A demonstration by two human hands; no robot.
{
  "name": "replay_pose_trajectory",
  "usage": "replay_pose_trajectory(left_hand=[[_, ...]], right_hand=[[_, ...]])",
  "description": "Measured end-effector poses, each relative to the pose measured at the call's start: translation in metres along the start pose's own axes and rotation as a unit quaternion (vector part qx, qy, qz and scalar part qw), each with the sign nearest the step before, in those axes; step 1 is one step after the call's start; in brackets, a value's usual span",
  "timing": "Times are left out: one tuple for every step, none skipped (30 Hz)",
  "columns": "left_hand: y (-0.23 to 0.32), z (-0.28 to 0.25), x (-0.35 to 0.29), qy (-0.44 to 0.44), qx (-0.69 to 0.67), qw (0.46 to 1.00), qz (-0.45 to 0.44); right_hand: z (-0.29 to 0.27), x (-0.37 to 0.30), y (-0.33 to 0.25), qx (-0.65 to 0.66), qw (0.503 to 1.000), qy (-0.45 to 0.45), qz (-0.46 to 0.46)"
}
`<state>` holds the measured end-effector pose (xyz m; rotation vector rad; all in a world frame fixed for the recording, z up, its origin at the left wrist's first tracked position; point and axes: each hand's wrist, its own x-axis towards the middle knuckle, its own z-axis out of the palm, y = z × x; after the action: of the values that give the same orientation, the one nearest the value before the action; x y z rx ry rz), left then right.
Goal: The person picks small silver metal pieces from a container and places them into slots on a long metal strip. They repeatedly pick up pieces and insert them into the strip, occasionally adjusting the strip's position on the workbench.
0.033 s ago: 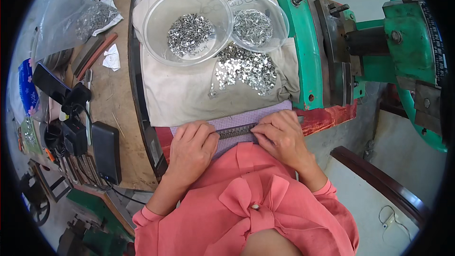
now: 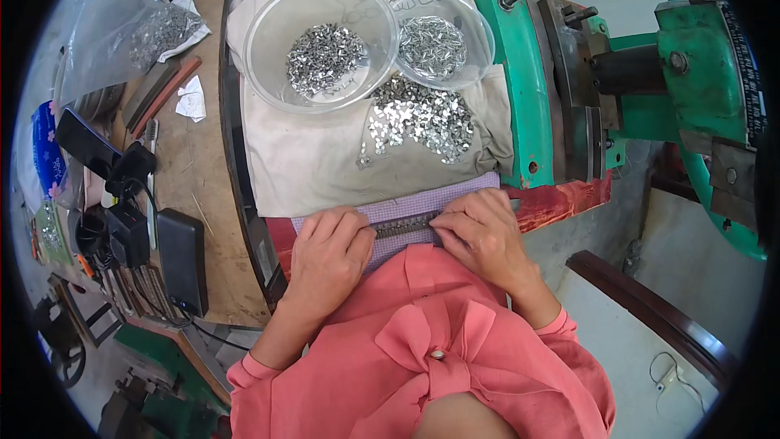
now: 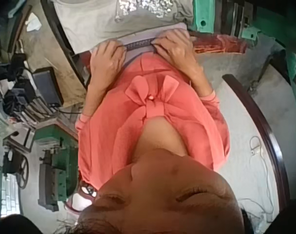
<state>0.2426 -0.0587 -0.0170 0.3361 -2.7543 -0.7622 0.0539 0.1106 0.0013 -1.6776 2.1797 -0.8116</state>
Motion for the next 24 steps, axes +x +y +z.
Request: replay_pose_trajectory(left_hand=[[0.0,0.0,0.001,0.0,-0.002,1.0,-0.001],[0.001,-0.001,0.002,-0.001,-0.003,1.0,-0.002],[0.0,-0.001,0.003,0.006,-0.012,1.0,-0.006],[-0.001,-0.002,0.002,0.013,-0.022,1.0,-0.011],[-0.001,-0.003,0.003,0.02,-0.031,0.999,-0.016],[-0.002,-0.004,0.004,0.029,-0.037,0.998,-0.029],[-0.003,-0.007,0.005,0.039,-0.044,0.997,-0.041],[-0.004,-0.008,0.007,0.048,-0.05,0.996,-0.054],[-0.007,-0.008,0.008,0.063,-0.058,0.994,-0.071],[-0.01,-0.007,0.008,0.078,-0.066,0.991,-0.089],[-0.013,-0.006,0.009,0.093,-0.074,0.987,-0.107],[-0.016,-0.006,0.011,0.104,-0.068,0.985,-0.122],[-0.019,-0.005,0.012,0.115,-0.064,0.982,-0.136],[-0.022,-0.004,0.014,0.125,-0.059,0.979,-0.149],[-0.025,-0.002,0.015,0.126,-0.055,0.977,-0.165],[-0.028,0.001,0.016,0.124,-0.053,0.977,-0.167],[-0.03,0.003,0.017,0.123,-0.05,0.977,-0.17],[-0.032,0.004,0.019,0.121,-0.047,0.976,-0.172],[-0.032,0.005,0.02,0.116,-0.05,0.976,-0.178],[-0.032,0.005,0.022,0.111,-0.052,0.975,-0.183],[-0.031,0.005,0.022,0.106,-0.055,0.975,-0.189],[-0.031,0.004,0.023,0.101,-0.063,0.974,-0.191],[-0.031,0.003,0.023,0.095,-0.072,0.974,-0.193],[-0.031,0.002,0.024,0.09,-0.08,0.973,-0.195]], right_hand=[[0.0,0.0,0.0,-0.002,1.0,0.001,-0.001],[0.001,0.0,0.0,-0.003,1.0,0.005,-0.003],[0.001,0.0,-0.001,-0.004,1.0,0.009,-0.005],[0.002,0.0,-0.001,-0.005,1.0,0.013,-0.007],[0.003,0.001,-0.001,-0.009,1.0,0.011,-0.008],[0.004,0.001,-0.002,-0.013,1.0,0.009,-0.008],[0.005,0.002,-0.002,-0.017,1.0,0.007,-0.008],[0.006,0.002,-0.002,-0.026,1.0,0.008,-0.009],[0.008,0.003,-0.002,-0.036,0.999,0.01,-0.01],[0.009,0.003,-0.002,-0.045,0.999,0.011,-0.012],[0.008,0.004,-0.003,-0.045,0.999,0.008,-0.014],[0.007,0.005,-0.004,-0.045,0.999,0.004,-0.015],[0.006,0.005,-0.004,-0.046,0.999,0.001,-0.016],[0.005,0.005,-0.004,-0.043,0.999,-0.003,-0.018],[0.004,0.005,-0.003,-0.039,0.999,-0.008,-0.019],[0.004,0.005,-0.003,-0.036,0.999,-0.012,-0.021],[0.004,0.005,-0.003,-0.036,0.999,-0.01,-0.019],[0.005,0.005,-0.002,-0.036,0.999,-0.008,-0.017],[0.006,0.005,-0.002,-0.035,0.999,-0.006,-0.016],[0.006,0.006,-0.003,-0.038,0.999,-0.003,-0.016],[0.006,0.006,-0.003,-0.041,0.999,0.0,-0.016],[0.006,0.007,-0.003,-0.044,0.999,0.003,-0.017],[0.005,0.007,-0.004,-0.041,0.999,0.004,-0.013],[0.004,0.007,-0.004,-0.038,0.999,0.005,-0.009]])
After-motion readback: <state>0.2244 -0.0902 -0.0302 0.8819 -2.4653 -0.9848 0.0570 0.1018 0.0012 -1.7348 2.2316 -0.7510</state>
